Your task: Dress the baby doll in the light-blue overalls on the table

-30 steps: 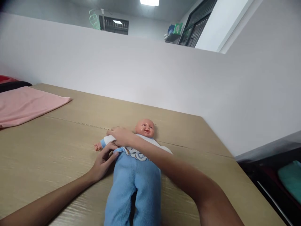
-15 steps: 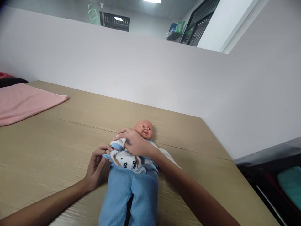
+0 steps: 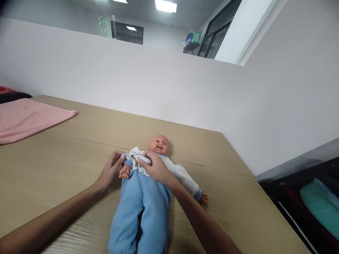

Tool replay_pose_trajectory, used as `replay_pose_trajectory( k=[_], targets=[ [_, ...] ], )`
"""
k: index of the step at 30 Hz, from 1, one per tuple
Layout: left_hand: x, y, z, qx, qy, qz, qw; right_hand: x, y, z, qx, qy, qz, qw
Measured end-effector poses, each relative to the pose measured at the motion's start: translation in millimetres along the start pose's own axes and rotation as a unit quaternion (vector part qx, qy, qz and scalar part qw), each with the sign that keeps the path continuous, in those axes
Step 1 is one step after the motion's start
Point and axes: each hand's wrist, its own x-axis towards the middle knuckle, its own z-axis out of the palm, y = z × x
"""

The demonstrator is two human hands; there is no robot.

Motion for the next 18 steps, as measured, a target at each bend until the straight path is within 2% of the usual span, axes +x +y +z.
replay_pose_trajectory(
  k=[4, 7, 12, 14, 18],
  targets=[
    [23.3, -9.0, 1.8, -0.065, -0.035, -0.087, 0.993, 7.5, 20.0, 2.5, 0.118, 0.009, 0.06, 0.991],
    [34.0, -21.3, 5.2, -0.128, -0.033, -0.138, 0.982, 9.4, 29.3, 2.5, 0.181, 0.028, 0.103, 0.978],
    [39.1, -28.1, 1.1, -0.082, -0.057, -0.085, 0.991, 6.9, 34.6, -1.7, 0.216, 0.012, 0.129, 0.968],
    [42.7, -27.5, -2.3, -0.055, -0.071, -0.072, 0.993, 5.9, 36.2, -2.2, 0.226, 0.028, 0.127, 0.965],
    [57.7, -28.1, -1.2, -0.067, -0.105, -0.093, 0.988, 4.4, 39.1, -1.5, 0.235, 0.046, 0.121, 0.963]
  ],
)
